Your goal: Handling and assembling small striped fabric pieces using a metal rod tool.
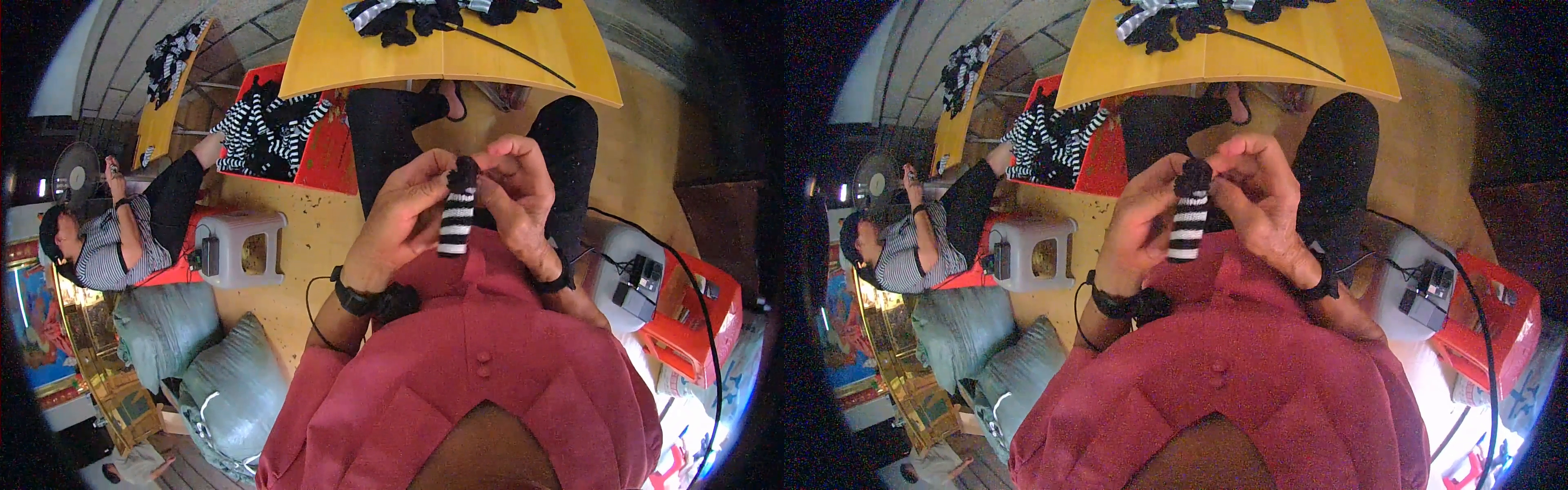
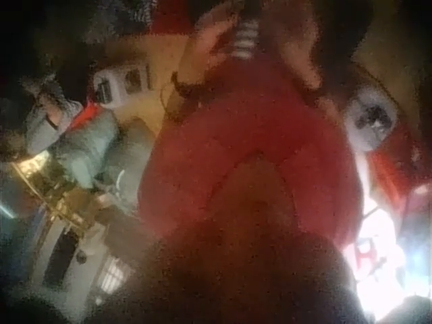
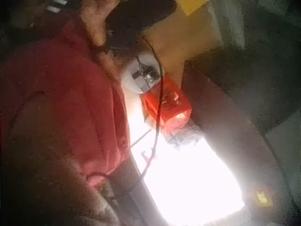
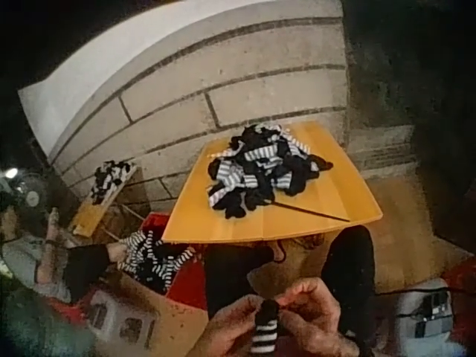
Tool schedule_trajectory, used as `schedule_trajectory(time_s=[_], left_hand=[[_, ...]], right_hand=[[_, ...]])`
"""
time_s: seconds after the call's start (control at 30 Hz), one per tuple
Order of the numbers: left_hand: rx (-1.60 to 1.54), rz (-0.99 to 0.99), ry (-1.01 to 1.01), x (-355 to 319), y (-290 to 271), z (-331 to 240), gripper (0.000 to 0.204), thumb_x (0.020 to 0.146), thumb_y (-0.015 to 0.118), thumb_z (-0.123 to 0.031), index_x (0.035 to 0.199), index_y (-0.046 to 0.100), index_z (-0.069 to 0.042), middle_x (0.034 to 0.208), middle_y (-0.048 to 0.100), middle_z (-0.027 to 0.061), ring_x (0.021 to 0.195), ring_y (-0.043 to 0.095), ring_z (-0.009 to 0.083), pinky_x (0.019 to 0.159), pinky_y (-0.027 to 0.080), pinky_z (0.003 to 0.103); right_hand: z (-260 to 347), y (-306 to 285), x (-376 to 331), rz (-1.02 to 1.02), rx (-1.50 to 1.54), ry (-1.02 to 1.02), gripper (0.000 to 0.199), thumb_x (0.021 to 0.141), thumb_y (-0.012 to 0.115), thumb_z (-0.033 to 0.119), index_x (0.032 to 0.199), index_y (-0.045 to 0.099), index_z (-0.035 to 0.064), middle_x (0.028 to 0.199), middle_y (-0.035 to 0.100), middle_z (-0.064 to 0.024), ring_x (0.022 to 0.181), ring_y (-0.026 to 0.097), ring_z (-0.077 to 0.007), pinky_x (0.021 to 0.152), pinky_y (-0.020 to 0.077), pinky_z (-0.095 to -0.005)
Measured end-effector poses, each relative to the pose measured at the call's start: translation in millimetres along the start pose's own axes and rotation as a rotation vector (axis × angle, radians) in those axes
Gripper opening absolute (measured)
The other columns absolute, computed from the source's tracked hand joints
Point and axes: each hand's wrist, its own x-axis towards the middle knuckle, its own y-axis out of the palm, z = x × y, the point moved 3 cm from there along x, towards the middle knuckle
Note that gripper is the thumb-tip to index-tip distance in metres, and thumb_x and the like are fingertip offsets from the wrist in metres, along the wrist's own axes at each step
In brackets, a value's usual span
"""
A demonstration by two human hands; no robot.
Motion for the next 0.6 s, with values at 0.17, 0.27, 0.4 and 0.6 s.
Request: schedule_trajectory(time_s=[0.17,0.27,0.4,0.6], left_hand=[[0.078,-0.203,0.121,-0.5,2.7,1.2,0.010,0.092,0.049,-0.017,0.095,0.050,-0.007,0.075,0.052,-0.0040,0.046,0.040,-0.0004,0.034,0.029,0.015],[0.206,-0.175,0.201,-2.5,-1.7,-4.7,0.012,0.092,0.049,-0.018,0.094,0.050,-0.007,0.073,0.050,-0.0047,0.047,0.040,-0.0005,0.036,0.030,0.015],[0.471,-0.239,0.228,-7.5,-0.2,-7.0,0.014,0.093,0.049,-0.020,0.093,0.049,-0.006,0.072,0.048,-0.0048,0.055,0.042,0.0000,0.043,0.034,0.015],[0.713,-0.189,0.453,-8.3,8.8,-14.0,0.010,0.091,0.052,-0.014,0.092,0.050,-0.004,0.075,0.048,-0.0047,0.069,0.042,0.0026,0.064,0.038,0.018]], right_hand=[[2.4,-6.0,-7.6,0.056,-0.105,0.076,0.024,0.076,0.056,-0.010,0.095,0.051,0.0038,0.091,0.059,-0.0061,0.082,0.057,-0.0110,0.072,0.0474,-0.0238],[17.2,-4.6,-5.1,0.066,-0.308,-0.169,0.014,0.074,0.059,-0.007,0.085,0.057,0.0024,0.091,0.060,-0.0090,0.078,0.059,-0.0141,0.069,0.0481,-0.0258],[31.5,10.7,-2.9,0.128,-0.617,-0.327,0.014,0.074,0.061,-0.003,0.088,0.060,-0.0015,0.088,0.061,-0.0137,0.077,0.061,-0.0226,0.067,0.0482,-0.0275],[27.8,4.3,-0.2,0.178,-0.659,-0.331,0.014,0.073,0.062,-0.002,0.087,0.059,-0.0028,0.085,0.060,-0.0161,0.076,0.061,-0.0273,0.067,0.0488,-0.0318]])
